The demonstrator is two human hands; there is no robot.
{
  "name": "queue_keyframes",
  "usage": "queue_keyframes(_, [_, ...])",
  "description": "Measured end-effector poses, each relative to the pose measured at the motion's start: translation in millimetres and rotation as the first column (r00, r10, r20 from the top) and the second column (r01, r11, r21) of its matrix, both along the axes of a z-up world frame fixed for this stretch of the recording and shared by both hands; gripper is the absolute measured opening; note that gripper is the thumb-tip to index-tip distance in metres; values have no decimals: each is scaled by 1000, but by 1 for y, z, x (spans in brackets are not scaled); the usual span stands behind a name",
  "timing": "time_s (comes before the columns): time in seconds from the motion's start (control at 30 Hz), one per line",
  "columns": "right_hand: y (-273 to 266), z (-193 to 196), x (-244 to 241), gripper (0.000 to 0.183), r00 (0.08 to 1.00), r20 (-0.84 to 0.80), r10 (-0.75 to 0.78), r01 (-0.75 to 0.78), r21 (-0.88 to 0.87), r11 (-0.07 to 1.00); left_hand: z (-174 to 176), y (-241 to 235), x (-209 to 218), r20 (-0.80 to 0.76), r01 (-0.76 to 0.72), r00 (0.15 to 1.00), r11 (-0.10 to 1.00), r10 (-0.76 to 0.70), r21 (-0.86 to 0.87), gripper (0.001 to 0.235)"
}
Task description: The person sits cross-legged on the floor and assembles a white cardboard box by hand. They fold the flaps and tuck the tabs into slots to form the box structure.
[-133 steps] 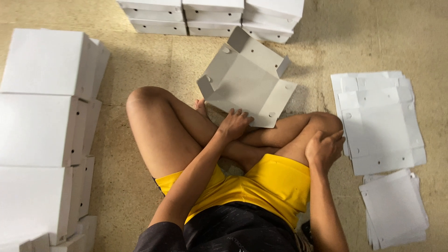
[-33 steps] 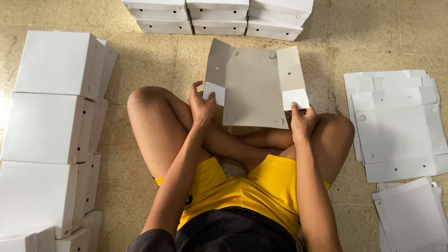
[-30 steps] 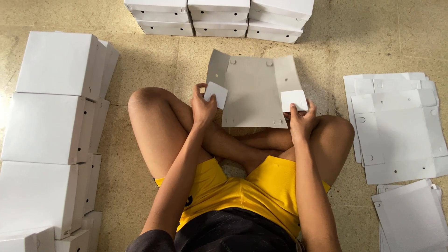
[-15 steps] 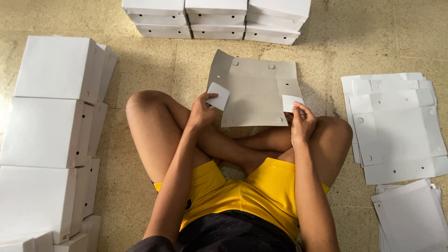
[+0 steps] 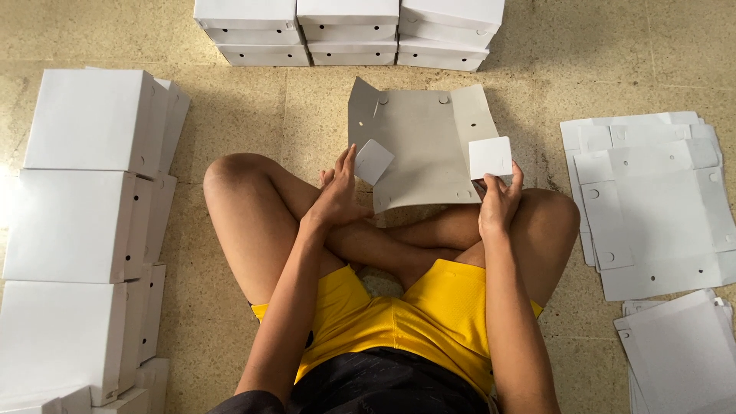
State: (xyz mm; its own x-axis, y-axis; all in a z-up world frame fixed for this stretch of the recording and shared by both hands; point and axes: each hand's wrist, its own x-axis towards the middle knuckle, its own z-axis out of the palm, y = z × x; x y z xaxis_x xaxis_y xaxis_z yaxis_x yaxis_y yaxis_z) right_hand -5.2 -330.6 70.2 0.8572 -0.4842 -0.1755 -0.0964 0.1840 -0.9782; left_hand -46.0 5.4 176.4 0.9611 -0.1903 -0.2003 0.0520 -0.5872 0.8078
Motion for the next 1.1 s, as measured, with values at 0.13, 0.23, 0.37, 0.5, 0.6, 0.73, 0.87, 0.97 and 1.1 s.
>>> queue_keyframes(0.13, [14,23,-5,52,1000,-19,1,1,106,994,13,2,-3,46,-20,999,994,25,-110,103])
queue_keyframes(0.23, [18,30,-8,41,991,11,132,-132,165,978,10,0,-4,80,-121,988,980,135,-156,64])
queue_keyframes(0.37, [18,20,-8,40,956,65,287,-289,11,957,30,-5,-10,81,-62,994,988,74,-139,95])
queue_keyframes(0.5, [13,-3,-5,35,952,65,298,-297,-31,954,0,-9,-12,52,74,995,984,-83,160,117])
queue_keyframes(0.6, [13,-1,-6,32,951,50,305,-297,-125,947,48,-20,-24,63,133,984,923,-167,362,120])
queue_keyframes(0.73, [18,11,-9,31,953,46,299,-288,-156,945,4,-20,-18,149,108,966,855,-210,508,122])
queue_keyframes(0.87, [16,7,-7,30,955,58,292,-282,-137,949,-7,-24,-17,263,8,939,782,-219,624,140])
queue_keyframes(0.97, [18,13,-8,34,950,59,308,-297,-142,944,-5,-29,-15,253,-8,947,770,-199,638,142])
queue_keyframes(1.1, [22,23,-11,47,945,50,322,-314,-133,940,-30,-32,-10,275,-40,939,726,-208,686,131])
